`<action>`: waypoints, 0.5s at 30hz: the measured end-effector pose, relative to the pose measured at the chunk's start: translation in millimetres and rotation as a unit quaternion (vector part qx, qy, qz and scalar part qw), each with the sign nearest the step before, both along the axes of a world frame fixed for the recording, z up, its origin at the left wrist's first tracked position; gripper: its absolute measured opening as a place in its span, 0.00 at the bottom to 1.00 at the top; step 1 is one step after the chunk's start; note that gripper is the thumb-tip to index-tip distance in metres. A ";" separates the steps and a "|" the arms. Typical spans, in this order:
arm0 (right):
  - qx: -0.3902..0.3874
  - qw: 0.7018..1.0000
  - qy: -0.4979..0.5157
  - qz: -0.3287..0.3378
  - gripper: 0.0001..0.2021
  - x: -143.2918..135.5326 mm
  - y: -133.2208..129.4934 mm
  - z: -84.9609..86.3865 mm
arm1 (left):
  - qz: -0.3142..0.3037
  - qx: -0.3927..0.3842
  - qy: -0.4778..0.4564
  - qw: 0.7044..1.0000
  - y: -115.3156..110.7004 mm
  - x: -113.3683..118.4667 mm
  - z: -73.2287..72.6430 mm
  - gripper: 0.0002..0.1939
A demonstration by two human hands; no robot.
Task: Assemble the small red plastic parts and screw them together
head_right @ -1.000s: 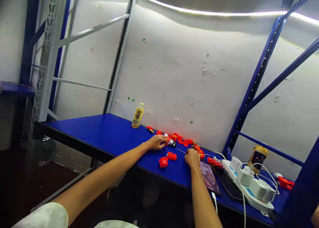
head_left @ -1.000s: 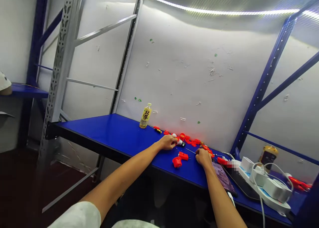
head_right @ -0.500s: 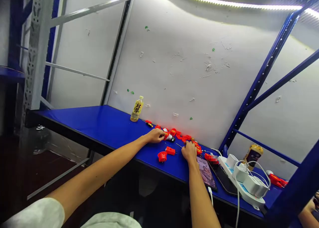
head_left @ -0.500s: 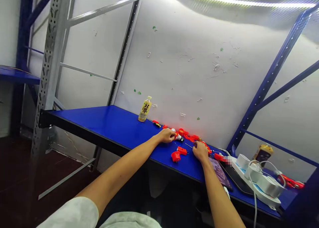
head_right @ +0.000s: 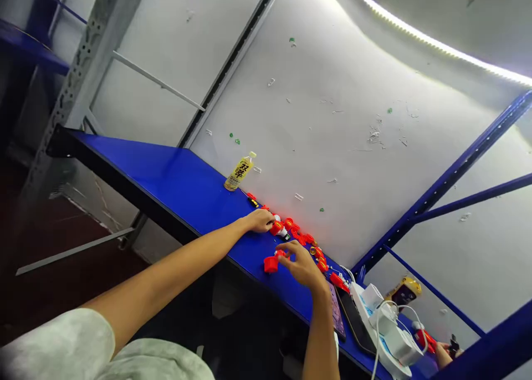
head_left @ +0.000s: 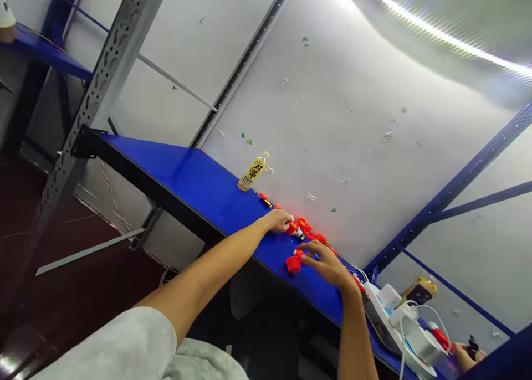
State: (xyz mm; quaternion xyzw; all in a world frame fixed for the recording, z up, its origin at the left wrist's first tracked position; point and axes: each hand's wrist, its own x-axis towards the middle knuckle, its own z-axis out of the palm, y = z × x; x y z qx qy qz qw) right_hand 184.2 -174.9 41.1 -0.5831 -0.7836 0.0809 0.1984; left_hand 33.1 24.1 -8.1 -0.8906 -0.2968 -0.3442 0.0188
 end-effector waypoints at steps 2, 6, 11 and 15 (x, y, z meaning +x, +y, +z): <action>-0.048 0.998 -0.031 0.002 0.18 -1.6 2.7 8.9 | -0.004 -0.002 0.001 1.000 0.6 -0.5 -1.1 0.08; -0.111 0.990 -0.073 -0.057 0.19 -16.2 5.8 21.9 | -0.005 -0.002 0.002 1.000 -0.2 -1.5 -1.4 0.08; -0.237 0.961 -0.116 -0.086 0.24 -43.1 17.0 39.0 | -0.003 0.006 0.015 1.000 -3.7 -1.7 -0.3 0.09; -0.283 0.943 -0.149 -0.088 0.32 -57.2 28.0 43.8 | 0.000 0.009 0.026 1.000 -4.0 -0.9 -0.3 0.10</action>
